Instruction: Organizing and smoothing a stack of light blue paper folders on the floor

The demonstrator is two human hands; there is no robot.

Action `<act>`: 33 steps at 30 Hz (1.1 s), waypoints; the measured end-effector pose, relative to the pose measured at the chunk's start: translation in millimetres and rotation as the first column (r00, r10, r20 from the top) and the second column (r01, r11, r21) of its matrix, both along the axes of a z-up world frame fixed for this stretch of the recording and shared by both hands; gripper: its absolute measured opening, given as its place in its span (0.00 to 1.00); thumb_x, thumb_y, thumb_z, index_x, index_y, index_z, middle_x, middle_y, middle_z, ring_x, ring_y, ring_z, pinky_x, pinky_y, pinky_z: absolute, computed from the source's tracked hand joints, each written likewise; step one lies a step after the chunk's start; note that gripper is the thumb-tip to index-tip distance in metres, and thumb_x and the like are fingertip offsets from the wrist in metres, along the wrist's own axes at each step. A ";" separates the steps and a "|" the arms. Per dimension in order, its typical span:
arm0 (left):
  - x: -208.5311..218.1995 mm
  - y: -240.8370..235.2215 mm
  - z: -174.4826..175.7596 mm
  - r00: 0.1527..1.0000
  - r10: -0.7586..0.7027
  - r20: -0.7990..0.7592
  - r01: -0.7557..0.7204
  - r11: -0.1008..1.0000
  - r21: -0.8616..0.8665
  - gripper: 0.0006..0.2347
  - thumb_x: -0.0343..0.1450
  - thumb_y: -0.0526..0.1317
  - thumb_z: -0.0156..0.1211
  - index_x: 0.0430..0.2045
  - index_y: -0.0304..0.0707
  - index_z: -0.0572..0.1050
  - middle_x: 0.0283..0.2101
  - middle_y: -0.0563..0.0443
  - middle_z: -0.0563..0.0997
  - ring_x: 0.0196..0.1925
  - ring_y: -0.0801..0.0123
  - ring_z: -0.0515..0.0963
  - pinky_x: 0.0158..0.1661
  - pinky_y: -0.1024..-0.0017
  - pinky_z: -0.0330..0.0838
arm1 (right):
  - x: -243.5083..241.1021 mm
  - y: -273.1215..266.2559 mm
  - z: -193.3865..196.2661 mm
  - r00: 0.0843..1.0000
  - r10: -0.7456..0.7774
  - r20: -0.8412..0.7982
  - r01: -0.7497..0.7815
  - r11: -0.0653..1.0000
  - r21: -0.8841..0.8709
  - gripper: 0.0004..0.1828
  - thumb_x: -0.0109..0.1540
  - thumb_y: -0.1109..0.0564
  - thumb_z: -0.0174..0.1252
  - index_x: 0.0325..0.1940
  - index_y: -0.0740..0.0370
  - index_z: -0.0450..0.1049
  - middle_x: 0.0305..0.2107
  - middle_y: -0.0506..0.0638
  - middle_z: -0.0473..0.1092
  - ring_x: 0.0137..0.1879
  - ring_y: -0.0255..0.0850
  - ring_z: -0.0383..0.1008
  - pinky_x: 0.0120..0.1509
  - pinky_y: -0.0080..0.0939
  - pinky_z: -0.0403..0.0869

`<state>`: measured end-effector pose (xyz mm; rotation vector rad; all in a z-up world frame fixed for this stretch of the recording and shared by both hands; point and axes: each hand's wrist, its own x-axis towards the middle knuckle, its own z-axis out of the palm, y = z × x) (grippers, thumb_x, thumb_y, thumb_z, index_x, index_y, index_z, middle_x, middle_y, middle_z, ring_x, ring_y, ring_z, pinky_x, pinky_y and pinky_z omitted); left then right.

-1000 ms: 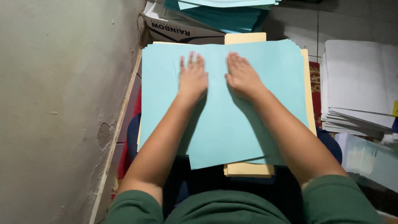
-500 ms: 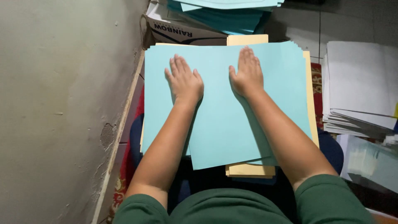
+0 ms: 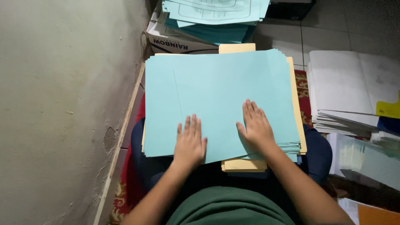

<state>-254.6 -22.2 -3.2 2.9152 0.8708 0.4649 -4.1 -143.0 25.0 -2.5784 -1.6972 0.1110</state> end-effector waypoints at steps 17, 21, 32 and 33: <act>-55.2 -50.1 78.1 0.917 -0.398 -0.024 0.393 0.913 -0.108 0.26 0.70 0.31 0.46 0.67 0.33 0.62 0.71 0.40 0.66 0.69 0.43 0.66 0.58 0.41 0.63 | -28.8 -24.8 172.4 0.043 -0.623 -0.781 0.593 0.645 -0.482 0.37 0.58 0.40 0.50 0.73 0.37 0.62 0.73 0.43 0.59 0.80 0.45 0.51 0.74 0.62 0.47; -58.1 -57.6 81.6 0.871 -0.492 -0.008 0.485 0.862 -0.147 0.22 0.72 0.41 0.59 0.63 0.41 0.67 0.67 0.36 0.68 0.62 0.38 0.70 0.54 0.39 0.64 | 14.8 -41.3 99.0 0.017 -0.179 -0.984 0.490 0.859 -0.148 0.25 0.59 0.62 0.59 0.61 0.72 0.74 0.47 0.61 0.77 0.46 0.50 0.77 0.51 0.44 0.72; -53.3 -37.8 202.4 0.786 -0.187 0.590 0.618 0.277 -0.736 0.33 0.73 0.42 0.60 0.71 0.36 0.50 0.73 0.35 0.60 0.74 0.51 0.63 0.70 0.60 0.57 | -92.5 -65.1 229.1 0.972 0.212 -0.102 -0.092 0.739 0.668 0.19 0.63 0.69 0.55 0.59 0.67 0.75 0.50 0.62 0.77 0.52 0.48 0.79 0.51 0.45 0.77; -51.8 -38.3 204.4 0.694 -0.081 0.715 0.720 0.099 -0.687 0.38 0.73 0.40 0.61 0.73 0.37 0.41 0.77 0.35 0.53 0.76 0.49 0.60 0.72 0.57 0.55 | -102.0 -58.1 231.6 0.891 0.440 0.111 -0.398 0.638 0.659 0.22 0.60 0.77 0.52 0.58 0.70 0.73 0.55 0.66 0.74 0.63 0.55 0.77 0.67 0.51 0.78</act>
